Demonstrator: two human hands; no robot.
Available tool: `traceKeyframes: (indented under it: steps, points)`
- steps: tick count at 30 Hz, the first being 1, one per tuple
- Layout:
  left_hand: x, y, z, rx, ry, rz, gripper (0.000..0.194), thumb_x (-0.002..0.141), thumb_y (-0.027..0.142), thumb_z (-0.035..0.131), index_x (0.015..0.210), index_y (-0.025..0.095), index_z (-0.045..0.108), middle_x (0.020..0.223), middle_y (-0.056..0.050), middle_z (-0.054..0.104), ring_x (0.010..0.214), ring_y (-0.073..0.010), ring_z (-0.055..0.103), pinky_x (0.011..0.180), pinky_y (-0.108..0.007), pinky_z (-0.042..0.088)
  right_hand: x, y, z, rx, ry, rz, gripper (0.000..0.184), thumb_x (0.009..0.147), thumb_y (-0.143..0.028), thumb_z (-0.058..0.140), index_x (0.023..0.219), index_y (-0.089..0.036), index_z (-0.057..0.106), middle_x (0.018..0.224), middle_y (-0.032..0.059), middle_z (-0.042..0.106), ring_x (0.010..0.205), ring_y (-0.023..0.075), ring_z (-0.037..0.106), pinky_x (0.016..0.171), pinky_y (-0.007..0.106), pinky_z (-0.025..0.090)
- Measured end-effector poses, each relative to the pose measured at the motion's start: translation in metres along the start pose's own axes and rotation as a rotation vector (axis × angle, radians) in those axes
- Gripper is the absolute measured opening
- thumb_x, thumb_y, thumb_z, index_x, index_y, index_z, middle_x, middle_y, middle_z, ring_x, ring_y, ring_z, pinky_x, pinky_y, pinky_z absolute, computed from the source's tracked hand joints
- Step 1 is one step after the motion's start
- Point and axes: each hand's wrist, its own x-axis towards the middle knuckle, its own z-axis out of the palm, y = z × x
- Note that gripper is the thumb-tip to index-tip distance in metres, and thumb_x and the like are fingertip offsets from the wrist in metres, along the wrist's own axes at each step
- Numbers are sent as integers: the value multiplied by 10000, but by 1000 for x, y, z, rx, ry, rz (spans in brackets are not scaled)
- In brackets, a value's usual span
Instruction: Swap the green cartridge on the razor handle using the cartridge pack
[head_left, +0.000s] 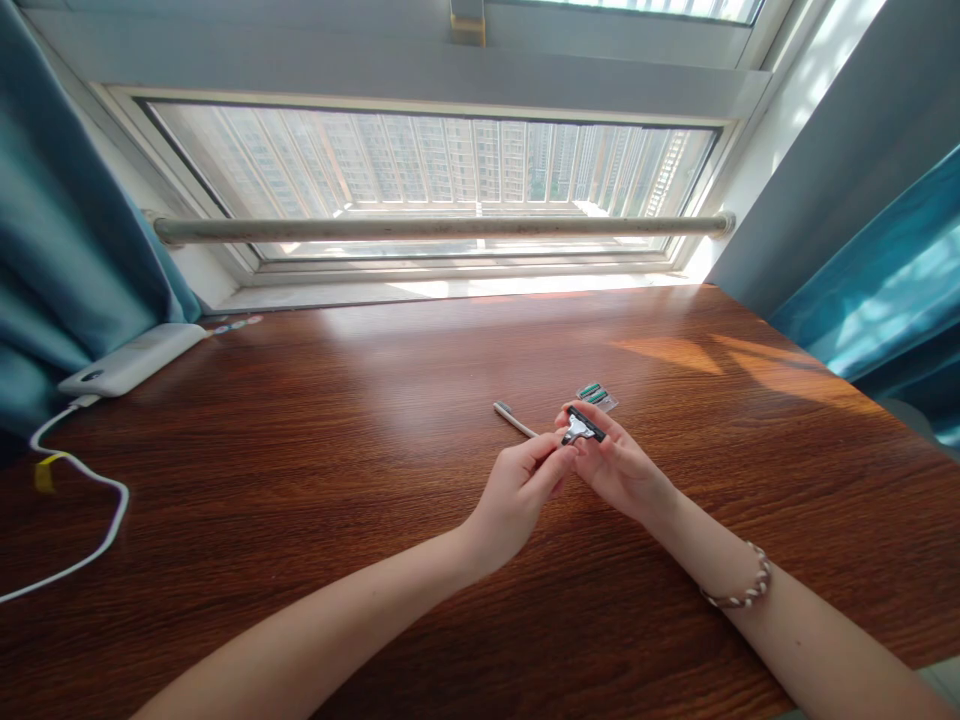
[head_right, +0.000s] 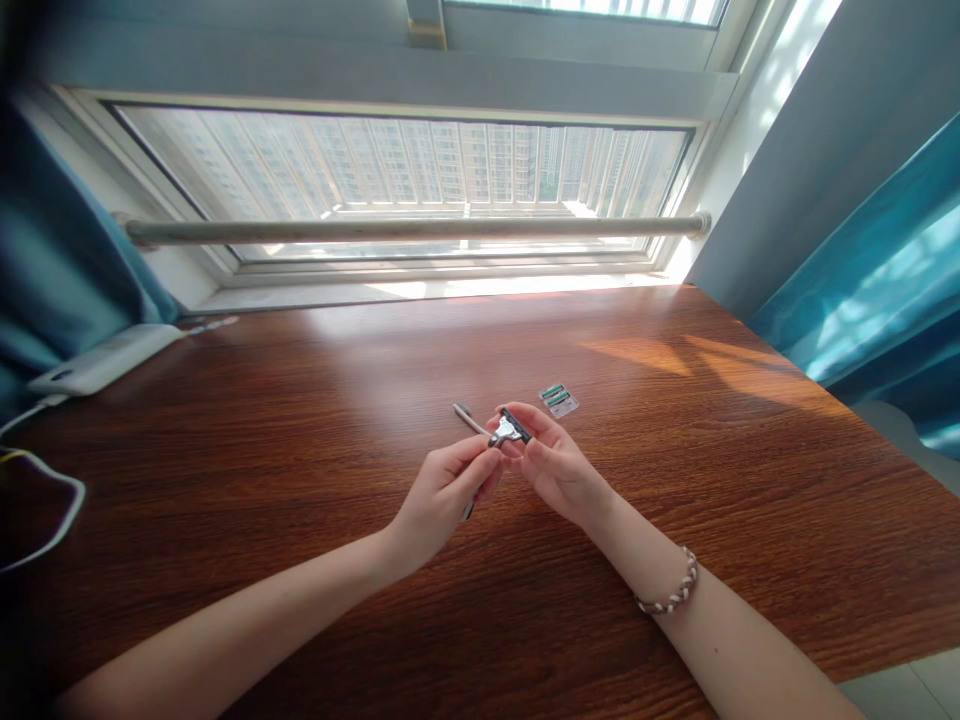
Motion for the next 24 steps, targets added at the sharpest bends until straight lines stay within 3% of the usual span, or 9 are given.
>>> traceKeyframes:
  steps: [6, 9, 13, 19, 24]
  points:
    - [9, -2, -7, -43, 33, -9, 214, 809, 338, 492, 767, 133, 539, 579, 34, 435, 542, -77, 382, 506, -201, 318, 4, -1, 0, 5, 62, -2, 544, 619, -462, 697, 1098, -249, 553, 1006, 44, 601, 896, 167, 555, 797, 297, 435]
    - [16, -5, -14, -102, 73, 17, 263, 823, 373, 458, 758, 127, 526, 578, 25, 460, 535, -81, 421, 502, -203, 346, 6, -1, -2, -11, 116, 2, 495, 638, -480, 674, 1058, -241, 571, 991, 43, 612, 800, 146, 568, 746, 290, 447]
    - [26, -16, -26, -167, 94, 47, 357, 832, 443, 417, 963, 129, 525, 596, 21, 482, 494, -79, 465, 477, -201, 379, 7, 0, -5, -19, 195, -8, 388, 685, -450, 646, 983, -206, 602, 846, 24, 618, 643, 108, 533, 607, 245, 436]
    - [37, -28, -43, -471, 93, 36, 385, 829, 500, 393, 1028, 186, 495, 488, 86, 295, 335, -29, 209, 324, -149, 173, 9, -2, -5, -53, 301, -34, 221, 734, -396, 616, 706, -177, 612, 618, -13, 542, 521, 83, 449, 472, 217, 335]
    - [38, -32, -47, -649, 94, 22, 318, 833, 487, 401, 891, 188, 492, 482, 92, 235, 330, -18, 155, 320, -130, 129, 3, -8, 0, -350, 283, -210, 476, 820, -373, 514, 404, -182, 383, 360, -54, 284, 395, 81, 314, 446, 252, 242]
